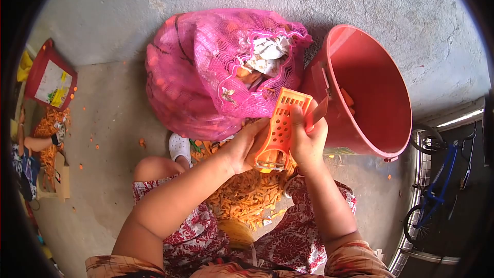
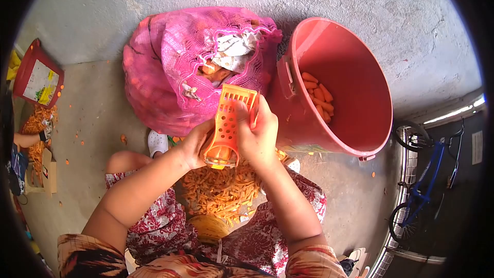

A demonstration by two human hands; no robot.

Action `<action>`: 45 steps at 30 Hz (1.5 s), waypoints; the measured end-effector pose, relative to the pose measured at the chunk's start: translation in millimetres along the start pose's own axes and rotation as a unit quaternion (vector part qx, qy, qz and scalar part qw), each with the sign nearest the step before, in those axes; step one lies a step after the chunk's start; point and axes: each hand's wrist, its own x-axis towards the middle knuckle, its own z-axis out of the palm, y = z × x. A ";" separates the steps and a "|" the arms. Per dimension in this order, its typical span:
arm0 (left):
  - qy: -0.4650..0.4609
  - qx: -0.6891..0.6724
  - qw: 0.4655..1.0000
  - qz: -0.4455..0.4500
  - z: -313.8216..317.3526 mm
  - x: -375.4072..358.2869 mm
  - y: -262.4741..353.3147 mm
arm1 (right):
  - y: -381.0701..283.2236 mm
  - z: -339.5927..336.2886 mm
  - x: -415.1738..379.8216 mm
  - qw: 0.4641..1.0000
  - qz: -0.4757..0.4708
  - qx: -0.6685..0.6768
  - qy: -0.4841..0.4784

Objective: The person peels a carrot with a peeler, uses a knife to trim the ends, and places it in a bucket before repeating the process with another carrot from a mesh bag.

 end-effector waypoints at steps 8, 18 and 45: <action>-0.005 0.078 0.997 -0.008 0.6 -1.7 -4.4 | 22.9 -33.6 35.0 0.974 -0.041 -0.159 0.154; -0.017 0.051 0.997 -0.063 -10.1 -2.1 -0.5 | 4.2 -26.2 33.4 0.991 -0.021 0.011 0.132; -0.074 0.032 0.983 -0.163 -2.9 -6.5 -8.3 | 17.7 -78.9 61.0 0.923 -0.070 -0.111 0.362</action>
